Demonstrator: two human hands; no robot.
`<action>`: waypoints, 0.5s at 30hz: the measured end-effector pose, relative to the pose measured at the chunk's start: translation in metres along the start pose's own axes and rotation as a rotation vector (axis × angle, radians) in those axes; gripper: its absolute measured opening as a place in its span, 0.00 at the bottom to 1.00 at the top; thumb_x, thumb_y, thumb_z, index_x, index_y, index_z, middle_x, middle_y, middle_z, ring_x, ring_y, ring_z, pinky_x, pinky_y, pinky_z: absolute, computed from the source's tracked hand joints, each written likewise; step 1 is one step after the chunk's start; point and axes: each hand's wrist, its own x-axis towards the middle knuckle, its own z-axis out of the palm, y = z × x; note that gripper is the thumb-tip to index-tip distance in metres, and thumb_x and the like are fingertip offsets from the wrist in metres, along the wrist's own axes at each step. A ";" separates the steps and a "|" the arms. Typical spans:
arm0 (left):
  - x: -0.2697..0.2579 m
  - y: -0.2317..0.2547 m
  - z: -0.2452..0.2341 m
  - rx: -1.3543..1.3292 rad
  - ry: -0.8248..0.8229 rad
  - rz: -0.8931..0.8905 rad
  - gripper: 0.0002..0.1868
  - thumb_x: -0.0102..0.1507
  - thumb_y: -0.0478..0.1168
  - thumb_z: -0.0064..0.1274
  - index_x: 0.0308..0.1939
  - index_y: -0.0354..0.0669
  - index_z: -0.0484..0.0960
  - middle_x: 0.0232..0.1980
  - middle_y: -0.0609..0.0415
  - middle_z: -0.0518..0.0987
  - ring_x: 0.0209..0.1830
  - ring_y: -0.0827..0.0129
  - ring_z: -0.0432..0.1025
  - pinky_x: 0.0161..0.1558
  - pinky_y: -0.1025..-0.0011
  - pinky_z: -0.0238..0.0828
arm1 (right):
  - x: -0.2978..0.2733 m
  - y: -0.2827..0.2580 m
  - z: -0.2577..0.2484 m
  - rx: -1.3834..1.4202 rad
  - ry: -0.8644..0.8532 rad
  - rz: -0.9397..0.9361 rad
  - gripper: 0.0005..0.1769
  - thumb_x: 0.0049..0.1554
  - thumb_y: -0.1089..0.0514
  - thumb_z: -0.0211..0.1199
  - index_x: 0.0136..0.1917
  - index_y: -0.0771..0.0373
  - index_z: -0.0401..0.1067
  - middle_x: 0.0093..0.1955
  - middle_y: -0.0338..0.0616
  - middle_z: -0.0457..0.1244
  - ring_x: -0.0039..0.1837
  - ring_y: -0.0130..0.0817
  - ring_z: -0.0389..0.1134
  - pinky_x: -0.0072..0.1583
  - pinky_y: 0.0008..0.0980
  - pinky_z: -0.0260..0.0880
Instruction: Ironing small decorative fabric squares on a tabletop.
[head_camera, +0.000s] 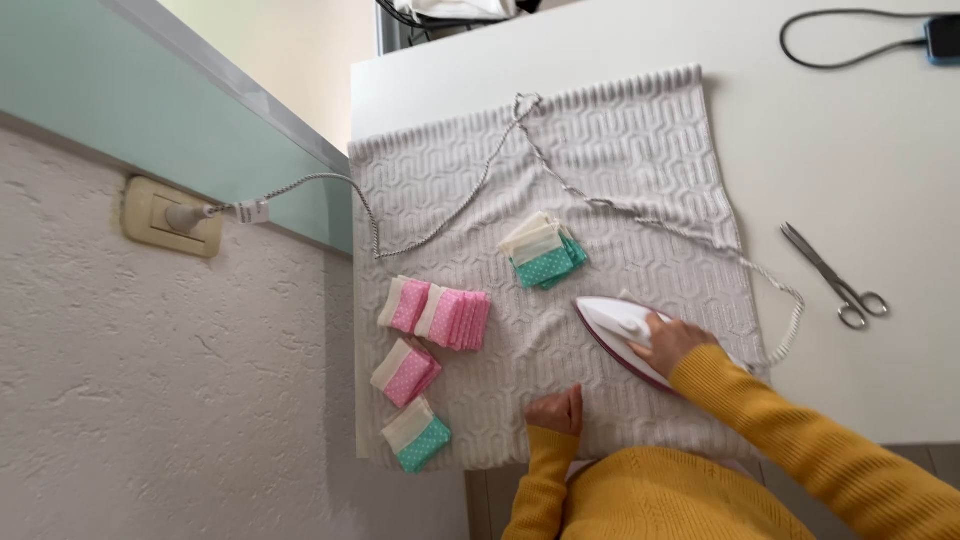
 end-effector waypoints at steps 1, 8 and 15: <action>-0.003 0.002 -0.001 -0.005 -0.012 0.002 0.27 0.70 0.44 0.50 0.14 0.44 0.71 0.10 0.53 0.63 0.07 0.66 0.56 0.14 0.65 0.53 | -0.005 -0.001 0.000 0.005 -0.006 0.010 0.33 0.60 0.32 0.55 0.65 0.59 0.65 0.51 0.55 0.70 0.54 0.48 0.75 0.56 0.49 0.78; 0.007 0.002 0.011 -0.016 -0.083 -0.115 0.23 0.70 0.46 0.51 0.20 0.44 0.73 0.13 0.53 0.66 0.08 0.65 0.60 0.16 0.64 0.58 | 0.001 0.027 -0.006 0.119 0.005 0.061 0.31 0.63 0.35 0.51 0.69 0.58 0.64 0.44 0.52 0.72 0.45 0.45 0.77 0.47 0.46 0.81; 0.094 0.033 0.028 -0.098 -0.002 0.011 0.09 0.66 0.46 0.56 0.44 0.47 0.83 0.36 0.54 0.78 0.31 0.61 0.73 0.34 0.64 0.69 | 0.011 0.059 -0.010 0.096 0.077 0.194 0.34 0.60 0.29 0.52 0.66 0.55 0.68 0.41 0.50 0.72 0.46 0.44 0.76 0.48 0.46 0.79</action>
